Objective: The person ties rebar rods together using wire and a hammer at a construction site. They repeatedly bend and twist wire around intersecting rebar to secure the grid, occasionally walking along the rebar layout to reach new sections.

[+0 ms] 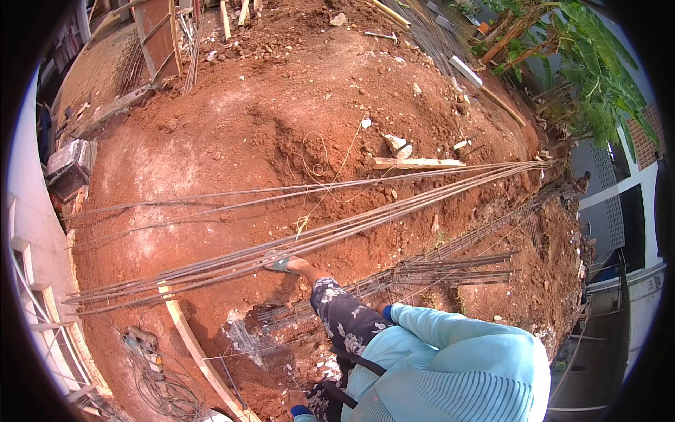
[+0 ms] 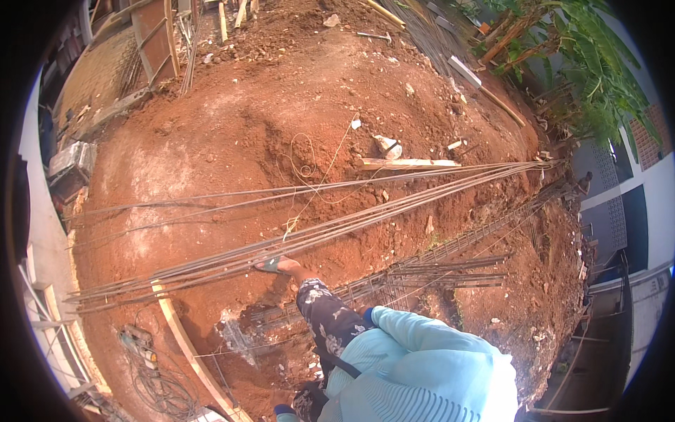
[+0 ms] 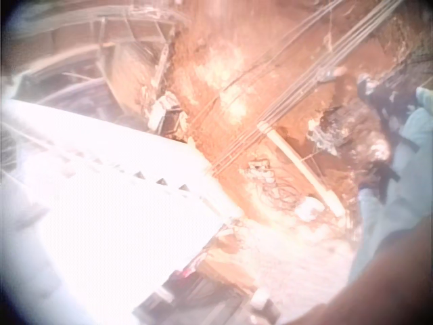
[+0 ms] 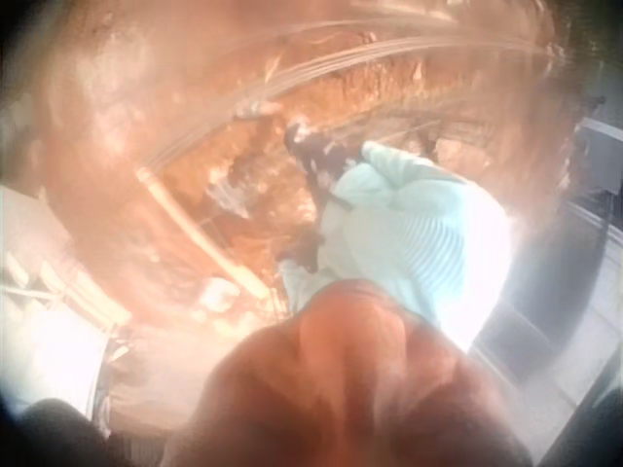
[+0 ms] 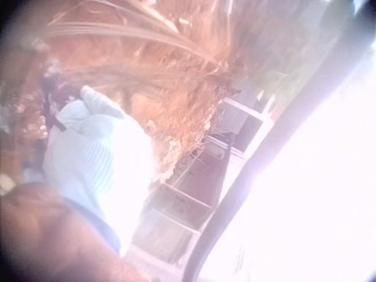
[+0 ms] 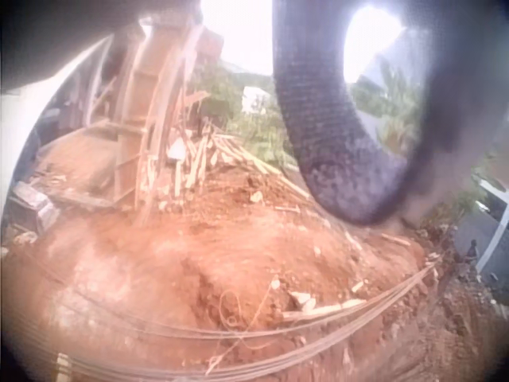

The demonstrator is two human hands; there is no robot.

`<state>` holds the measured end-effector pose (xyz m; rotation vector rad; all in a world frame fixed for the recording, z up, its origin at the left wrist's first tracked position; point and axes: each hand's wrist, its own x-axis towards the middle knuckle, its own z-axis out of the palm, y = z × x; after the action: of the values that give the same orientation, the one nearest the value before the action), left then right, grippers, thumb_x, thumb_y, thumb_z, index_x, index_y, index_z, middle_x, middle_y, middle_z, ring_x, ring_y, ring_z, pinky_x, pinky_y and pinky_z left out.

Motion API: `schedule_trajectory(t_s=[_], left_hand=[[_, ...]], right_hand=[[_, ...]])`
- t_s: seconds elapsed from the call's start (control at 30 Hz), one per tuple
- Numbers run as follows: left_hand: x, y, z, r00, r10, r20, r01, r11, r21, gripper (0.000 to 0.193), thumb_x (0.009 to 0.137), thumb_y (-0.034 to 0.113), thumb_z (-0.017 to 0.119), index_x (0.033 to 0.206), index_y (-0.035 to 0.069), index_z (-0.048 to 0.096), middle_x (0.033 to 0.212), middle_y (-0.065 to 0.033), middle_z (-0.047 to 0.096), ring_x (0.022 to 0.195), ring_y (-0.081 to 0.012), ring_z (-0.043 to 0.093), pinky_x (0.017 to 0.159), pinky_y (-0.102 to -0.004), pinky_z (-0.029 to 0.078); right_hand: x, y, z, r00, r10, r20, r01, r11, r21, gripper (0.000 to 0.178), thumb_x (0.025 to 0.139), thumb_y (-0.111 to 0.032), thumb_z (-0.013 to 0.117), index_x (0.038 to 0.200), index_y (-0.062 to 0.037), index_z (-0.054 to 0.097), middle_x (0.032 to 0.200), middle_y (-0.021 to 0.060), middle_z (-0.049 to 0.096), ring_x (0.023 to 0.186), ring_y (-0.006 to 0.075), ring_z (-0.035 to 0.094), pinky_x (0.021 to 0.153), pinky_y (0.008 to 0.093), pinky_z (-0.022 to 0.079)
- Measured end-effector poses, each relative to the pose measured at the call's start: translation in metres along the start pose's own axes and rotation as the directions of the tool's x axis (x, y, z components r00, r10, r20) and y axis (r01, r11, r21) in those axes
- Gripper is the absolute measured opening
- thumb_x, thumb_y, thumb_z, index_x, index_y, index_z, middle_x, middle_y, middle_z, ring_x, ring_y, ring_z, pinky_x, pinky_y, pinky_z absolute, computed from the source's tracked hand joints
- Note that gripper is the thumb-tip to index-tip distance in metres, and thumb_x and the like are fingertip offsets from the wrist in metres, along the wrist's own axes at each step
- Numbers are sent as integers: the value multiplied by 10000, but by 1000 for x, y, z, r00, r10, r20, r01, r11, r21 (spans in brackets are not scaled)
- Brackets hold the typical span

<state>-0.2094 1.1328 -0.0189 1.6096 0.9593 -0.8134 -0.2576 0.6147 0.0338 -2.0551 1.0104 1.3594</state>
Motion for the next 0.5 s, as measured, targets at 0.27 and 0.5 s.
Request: schedule_trajectory(t_s=[0.27,0.5], left_hand=[[29,110,57,987,-35,160,49,995,-88,364,950,270,625,1259,88,561,914,-115,665,673,-220,644,504,-319,485],[23,143,11,993,-115,21,116,947,-301,366,975,246,592,1272,36,549,993,-132,667,836,-283,677,610,-366,530]], right_hand=[[73,-33,0,988,-137,-66,142,987,77,464,874,-478,561,1229,-198,665,1226,164,655,1168,367,596,998,462,453],[20,-134,-112,988,-155,-17,151,926,345,383,908,-404,554,1199,-195,690,1093,167,705,1068,350,647,945,435,489]])
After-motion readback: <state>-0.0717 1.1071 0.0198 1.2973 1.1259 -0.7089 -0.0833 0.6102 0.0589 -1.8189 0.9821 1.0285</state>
